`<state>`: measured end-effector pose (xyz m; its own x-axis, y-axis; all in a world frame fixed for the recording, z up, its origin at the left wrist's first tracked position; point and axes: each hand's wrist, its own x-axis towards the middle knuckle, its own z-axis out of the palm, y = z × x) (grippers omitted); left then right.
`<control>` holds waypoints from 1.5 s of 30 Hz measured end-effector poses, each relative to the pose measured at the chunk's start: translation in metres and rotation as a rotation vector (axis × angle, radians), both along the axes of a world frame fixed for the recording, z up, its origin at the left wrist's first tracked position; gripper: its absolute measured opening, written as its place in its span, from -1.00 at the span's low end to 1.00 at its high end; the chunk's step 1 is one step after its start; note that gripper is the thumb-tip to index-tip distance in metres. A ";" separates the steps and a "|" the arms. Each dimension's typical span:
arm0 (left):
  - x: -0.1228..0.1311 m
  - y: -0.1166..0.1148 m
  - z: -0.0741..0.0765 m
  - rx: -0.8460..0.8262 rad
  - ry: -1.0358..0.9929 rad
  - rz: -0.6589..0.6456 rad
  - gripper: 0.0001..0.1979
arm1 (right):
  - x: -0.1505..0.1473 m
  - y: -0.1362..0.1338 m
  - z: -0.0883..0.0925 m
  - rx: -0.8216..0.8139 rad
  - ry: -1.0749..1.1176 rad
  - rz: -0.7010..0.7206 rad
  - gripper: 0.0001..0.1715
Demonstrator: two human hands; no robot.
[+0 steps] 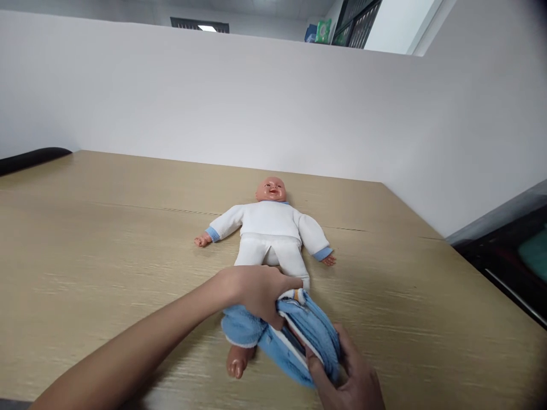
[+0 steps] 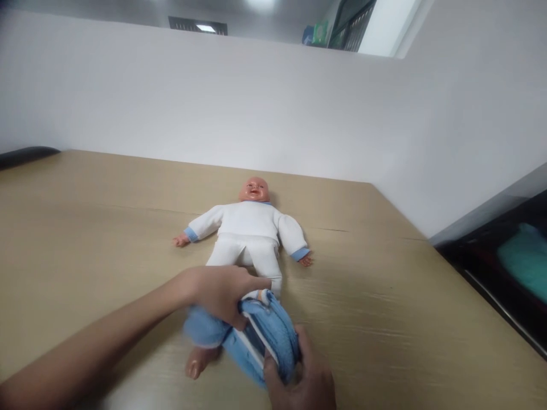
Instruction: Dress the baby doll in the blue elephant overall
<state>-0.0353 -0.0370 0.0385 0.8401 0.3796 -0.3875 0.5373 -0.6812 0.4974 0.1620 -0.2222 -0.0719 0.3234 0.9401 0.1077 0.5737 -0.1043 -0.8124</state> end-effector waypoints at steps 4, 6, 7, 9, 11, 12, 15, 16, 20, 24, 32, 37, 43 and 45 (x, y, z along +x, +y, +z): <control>-0.001 -0.004 -0.007 0.020 0.023 0.008 -0.15 | 0.002 0.001 -0.012 0.138 -0.112 0.004 -0.68; 0.001 -0.004 -0.011 0.015 0.028 0.002 -0.13 | 0.005 0.002 -0.017 0.196 -0.151 0.031 -0.73; 0.001 -0.004 -0.012 0.015 0.025 0.000 -0.13 | 0.007 0.003 -0.019 0.210 -0.166 0.045 -0.73; 0.003 -0.005 -0.013 0.023 0.024 0.000 -0.16 | 0.008 0.003 -0.021 0.197 -0.160 0.055 -0.69; 0.004 -0.007 -0.013 0.034 0.031 0.007 -0.21 | 0.006 0.001 -0.021 0.130 -0.086 0.041 -0.60; 0.005 -0.008 -0.012 0.038 0.036 0.010 -0.23 | 0.005 0.000 -0.021 0.079 -0.031 0.031 -0.57; 0.004 -0.009 -0.009 0.023 0.042 0.013 -0.28 | 0.001 -0.004 -0.021 -0.081 0.161 0.019 -0.44; 0.004 -0.008 -0.007 0.005 0.034 0.011 -0.29 | 0.000 -0.005 -0.022 -0.119 0.232 0.012 -0.38; -0.001 -0.003 -0.002 -0.157 -0.087 0.012 -0.37 | -0.002 -0.007 -0.024 -0.181 0.474 0.036 -0.32; -0.008 -0.003 -0.006 -0.293 -0.316 0.089 -0.42 | 0.003 -0.003 -0.024 -0.135 0.525 0.070 -0.35; -0.020 -0.026 -0.013 -0.307 -0.571 0.247 -0.39 | 0.017 0.038 -0.019 0.087 0.663 0.202 -0.48; -0.024 -0.029 -0.012 -0.164 -0.572 0.283 -0.67 | 0.026 0.061 0.002 0.036 0.598 0.359 -0.51; -0.033 -0.028 -0.025 0.089 -0.593 0.199 -0.72 | 0.053 0.083 0.045 -0.190 0.297 0.749 -0.66; -0.042 -0.028 -0.029 0.153 -0.607 0.183 -0.57 | 0.059 0.091 0.054 -0.251 0.251 0.818 -0.63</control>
